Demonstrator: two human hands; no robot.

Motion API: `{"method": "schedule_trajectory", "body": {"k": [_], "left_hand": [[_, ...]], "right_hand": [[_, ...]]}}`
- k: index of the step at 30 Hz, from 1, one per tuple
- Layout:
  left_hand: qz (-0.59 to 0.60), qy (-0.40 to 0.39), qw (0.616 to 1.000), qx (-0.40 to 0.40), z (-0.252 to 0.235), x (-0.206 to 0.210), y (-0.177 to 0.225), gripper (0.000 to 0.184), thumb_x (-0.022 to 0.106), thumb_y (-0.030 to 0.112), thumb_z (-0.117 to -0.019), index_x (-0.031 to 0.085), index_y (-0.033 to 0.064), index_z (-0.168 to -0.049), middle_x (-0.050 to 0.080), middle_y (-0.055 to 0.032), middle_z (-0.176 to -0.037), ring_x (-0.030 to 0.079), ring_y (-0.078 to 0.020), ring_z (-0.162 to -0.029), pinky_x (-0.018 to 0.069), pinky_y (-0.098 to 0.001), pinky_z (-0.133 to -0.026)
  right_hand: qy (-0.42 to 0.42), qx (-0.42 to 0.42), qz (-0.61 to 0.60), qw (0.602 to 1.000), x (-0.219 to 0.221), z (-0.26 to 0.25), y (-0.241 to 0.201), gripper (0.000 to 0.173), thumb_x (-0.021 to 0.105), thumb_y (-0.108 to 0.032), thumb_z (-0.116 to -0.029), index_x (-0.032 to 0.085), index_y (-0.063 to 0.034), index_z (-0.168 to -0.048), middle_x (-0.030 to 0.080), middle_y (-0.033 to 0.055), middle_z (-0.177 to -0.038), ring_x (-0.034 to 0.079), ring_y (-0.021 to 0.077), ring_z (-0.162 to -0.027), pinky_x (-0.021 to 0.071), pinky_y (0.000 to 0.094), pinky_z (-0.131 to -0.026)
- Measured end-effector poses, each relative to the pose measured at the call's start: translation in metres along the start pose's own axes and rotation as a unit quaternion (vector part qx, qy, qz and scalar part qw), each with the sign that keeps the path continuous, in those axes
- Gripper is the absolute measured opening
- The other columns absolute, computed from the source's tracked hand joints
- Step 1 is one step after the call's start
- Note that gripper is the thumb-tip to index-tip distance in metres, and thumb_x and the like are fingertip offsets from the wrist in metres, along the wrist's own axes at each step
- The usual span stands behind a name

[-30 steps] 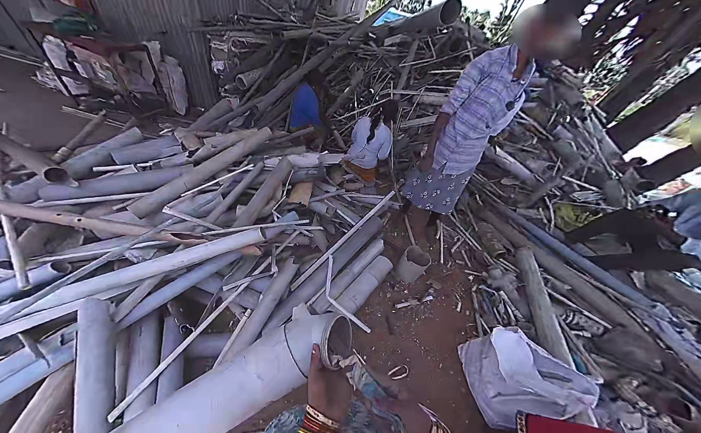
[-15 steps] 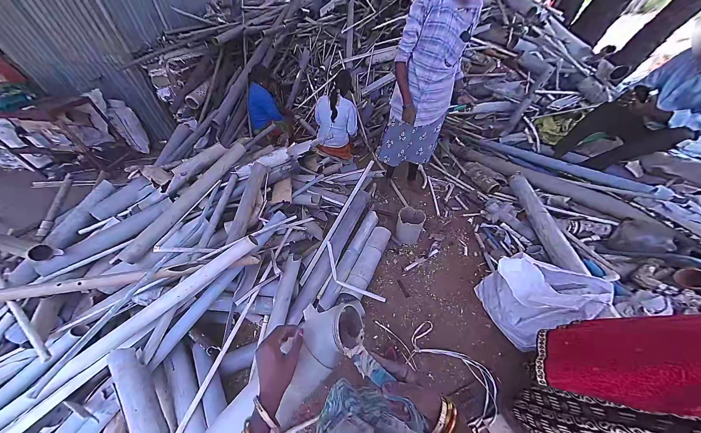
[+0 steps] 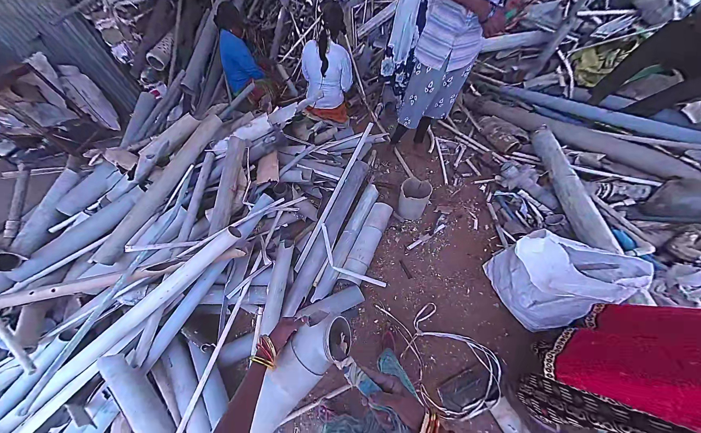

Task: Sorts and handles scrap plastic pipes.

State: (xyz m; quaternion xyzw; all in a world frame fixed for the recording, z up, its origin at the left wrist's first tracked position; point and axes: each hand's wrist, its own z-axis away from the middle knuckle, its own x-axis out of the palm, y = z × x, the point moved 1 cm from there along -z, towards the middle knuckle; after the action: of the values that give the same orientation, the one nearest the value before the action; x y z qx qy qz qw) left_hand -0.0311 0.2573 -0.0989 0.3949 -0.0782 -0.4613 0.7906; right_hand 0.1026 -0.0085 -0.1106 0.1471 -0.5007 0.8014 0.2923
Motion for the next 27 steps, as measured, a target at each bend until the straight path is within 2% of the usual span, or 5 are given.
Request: {"method": "schedule_trajectory", "body": {"k": [4,11,16,20,27], "left_hand": [[-0.056,-0.079,0.994,0.059,0.009,0.005,-0.016,0.017,0.063,0.007,-0.0974,0.062,-0.0027,-0.084,0.053,0.0053,-0.067,0.049,0.0011,-0.061,0.0446,-0.0190,-0.063],[-0.234,-0.026,0.967,0.096,0.085,-0.006,-0.019,0.035,0.076,0.024,-0.0880,0.063,-0.0078,-0.080,0.058,-0.0092,-0.073,0.054,-0.0153,-0.071,0.0460,-0.0393,-0.072],[-0.283,0.123,0.929,0.206,0.148,-0.043,-0.020,0.046,0.080,0.033,-0.0793,0.064,-0.0094,-0.072,0.061,-0.0161,-0.067,0.058,-0.0261,-0.067,0.0455,-0.0499,-0.068],[-0.276,0.217,0.894,0.277,0.203,-0.061,-0.021,0.044,0.081,0.032,-0.0759,0.066,-0.0088,-0.071,0.062,-0.0164,-0.064,0.060,-0.0260,-0.062,0.0477,-0.0498,-0.064],[-0.254,0.283,0.847,0.371,0.300,-0.071,-0.013,0.055,0.073,0.050,-0.0764,0.064,-0.0026,-0.064,0.055,-0.0057,-0.054,0.051,-0.0120,-0.050,0.0410,-0.0335,-0.051]], "right_hand": [[-0.038,-0.005,0.084,0.996,-0.030,0.031,0.000,0.060,0.057,-0.008,-0.0883,0.046,0.0036,-0.147,0.072,-0.0081,-0.095,0.065,-0.0009,-0.074,0.0549,0.0183,-0.070],[-0.110,0.034,0.252,0.961,-0.024,0.086,-0.063,0.054,0.054,0.002,-0.0947,0.045,0.0061,-0.148,0.067,0.0108,-0.125,0.065,-0.0004,-0.094,0.0526,0.0177,-0.085],[-0.012,-0.043,0.184,0.982,-0.066,0.130,-0.059,0.072,0.059,-0.016,-0.0895,0.027,-0.0099,-0.154,0.070,-0.0120,-0.098,0.064,-0.0033,-0.070,0.0543,0.0162,-0.063],[0.157,-0.196,0.277,0.928,0.003,0.067,-0.032,0.033,0.057,-0.005,-0.0919,0.065,0.0072,-0.121,0.071,0.0039,-0.103,0.059,-0.0035,-0.075,0.0487,0.0142,-0.068],[-0.029,-0.495,0.384,0.779,0.169,-0.011,-0.055,0.037,0.061,-0.017,-0.0880,0.070,0.0122,-0.109,0.072,0.0241,-0.101,0.071,0.0250,-0.093,0.0553,0.0355,-0.087]]}}
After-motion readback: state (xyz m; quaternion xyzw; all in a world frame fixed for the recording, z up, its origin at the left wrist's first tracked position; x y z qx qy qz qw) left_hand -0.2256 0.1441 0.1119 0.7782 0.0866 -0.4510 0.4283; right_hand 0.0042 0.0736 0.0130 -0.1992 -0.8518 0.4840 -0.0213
